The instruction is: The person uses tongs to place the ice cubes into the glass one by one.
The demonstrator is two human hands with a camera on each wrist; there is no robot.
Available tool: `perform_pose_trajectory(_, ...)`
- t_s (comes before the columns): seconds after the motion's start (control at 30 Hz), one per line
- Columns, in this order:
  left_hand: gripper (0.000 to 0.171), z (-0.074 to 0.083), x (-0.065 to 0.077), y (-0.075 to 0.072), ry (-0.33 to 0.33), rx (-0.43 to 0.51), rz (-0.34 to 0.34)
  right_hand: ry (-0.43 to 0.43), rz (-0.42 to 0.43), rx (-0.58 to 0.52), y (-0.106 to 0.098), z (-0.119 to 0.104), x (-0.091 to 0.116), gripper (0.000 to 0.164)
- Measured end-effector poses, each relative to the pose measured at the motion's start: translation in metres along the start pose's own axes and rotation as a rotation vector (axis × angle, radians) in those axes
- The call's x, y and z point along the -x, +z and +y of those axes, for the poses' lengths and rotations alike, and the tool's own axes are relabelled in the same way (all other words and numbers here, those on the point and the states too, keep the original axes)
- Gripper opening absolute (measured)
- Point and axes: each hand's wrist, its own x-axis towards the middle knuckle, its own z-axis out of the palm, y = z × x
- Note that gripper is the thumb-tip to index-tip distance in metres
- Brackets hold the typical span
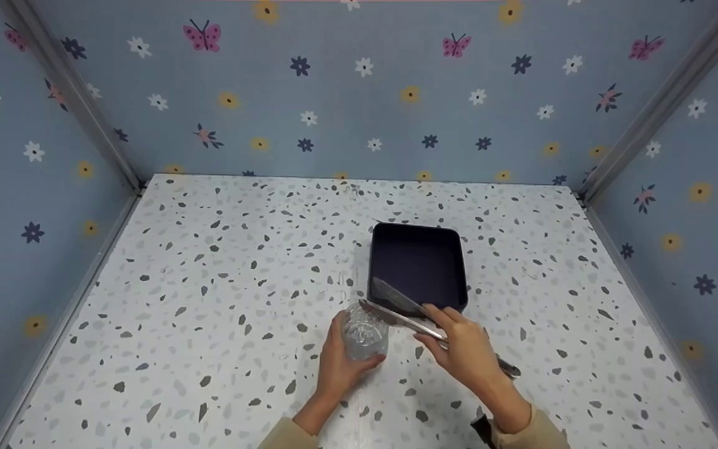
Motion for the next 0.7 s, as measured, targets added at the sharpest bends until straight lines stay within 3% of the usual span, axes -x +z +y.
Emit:
perform_pose_trajectory(0.17, 0.1, 0.0, 0.0, 0.001, 0.01, -0.01, 0.012, 0.041, 0.011, -0.02, 0.002, 0.006, 0.002, 0.044)
perform_pose_trajectory(0.7, 0.098, 0.002, 0.0, 0.0, 0.032, -0.01, 0.006, 0.146, 0.155, -0.011, 0.008, 0.037, 0.007, 0.048)
